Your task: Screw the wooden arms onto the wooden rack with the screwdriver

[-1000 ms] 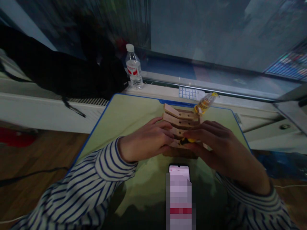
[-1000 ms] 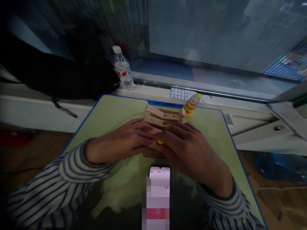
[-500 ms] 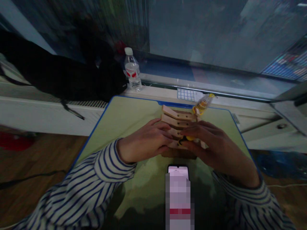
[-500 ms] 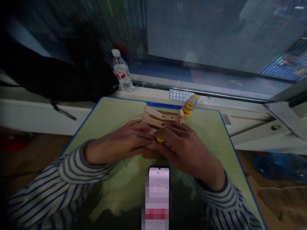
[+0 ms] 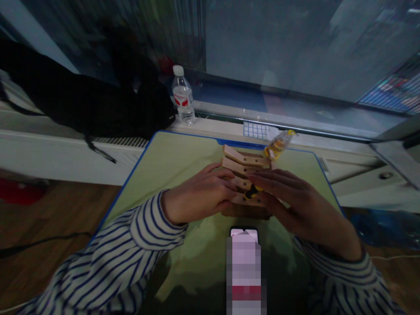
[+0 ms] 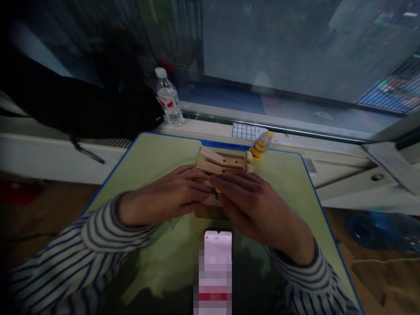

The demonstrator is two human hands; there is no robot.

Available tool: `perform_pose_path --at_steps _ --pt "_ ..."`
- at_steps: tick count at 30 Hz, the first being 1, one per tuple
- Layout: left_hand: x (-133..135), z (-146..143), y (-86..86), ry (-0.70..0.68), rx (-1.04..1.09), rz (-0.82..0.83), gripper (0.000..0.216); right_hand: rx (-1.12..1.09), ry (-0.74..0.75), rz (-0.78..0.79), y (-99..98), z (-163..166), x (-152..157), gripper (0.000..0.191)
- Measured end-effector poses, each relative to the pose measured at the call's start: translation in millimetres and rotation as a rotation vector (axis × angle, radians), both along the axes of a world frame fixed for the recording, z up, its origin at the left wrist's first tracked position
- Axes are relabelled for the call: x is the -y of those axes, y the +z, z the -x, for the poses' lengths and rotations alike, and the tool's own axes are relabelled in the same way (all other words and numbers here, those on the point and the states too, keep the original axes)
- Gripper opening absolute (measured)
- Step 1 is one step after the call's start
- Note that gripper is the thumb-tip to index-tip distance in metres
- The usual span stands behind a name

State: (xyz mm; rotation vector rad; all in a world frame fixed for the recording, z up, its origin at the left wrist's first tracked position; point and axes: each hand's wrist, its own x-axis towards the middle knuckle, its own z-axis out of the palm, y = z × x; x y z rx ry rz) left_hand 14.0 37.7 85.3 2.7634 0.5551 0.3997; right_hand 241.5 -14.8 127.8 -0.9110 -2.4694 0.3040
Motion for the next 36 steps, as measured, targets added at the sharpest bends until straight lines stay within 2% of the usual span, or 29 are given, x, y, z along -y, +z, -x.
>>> perform_pose_path --at_steps 11,19,25,30,36 --pt "1 0 2.8 0.007 0.003 0.015 0.016 0.057 -0.054 -0.072 9.7 2 2 0.022" --pt "0 0 -2.3 0.002 0.028 -0.008 0.017 0.100 -0.122 -0.141 4.3 1 0 0.014" --pt "1 0 -0.5 0.025 -0.001 -0.018 0.019 0.076 -0.122 -0.145 3.5 7 1 0.014" --pt "2 -1 -2.0 0.026 0.006 -0.014 0.020 0.069 -0.054 -0.164 0.7 9 -3 0.018" --pt "2 -1 -1.1 0.025 -0.014 0.002 0.022 0.023 -0.019 -0.067 3.2 9 -1 0.024"
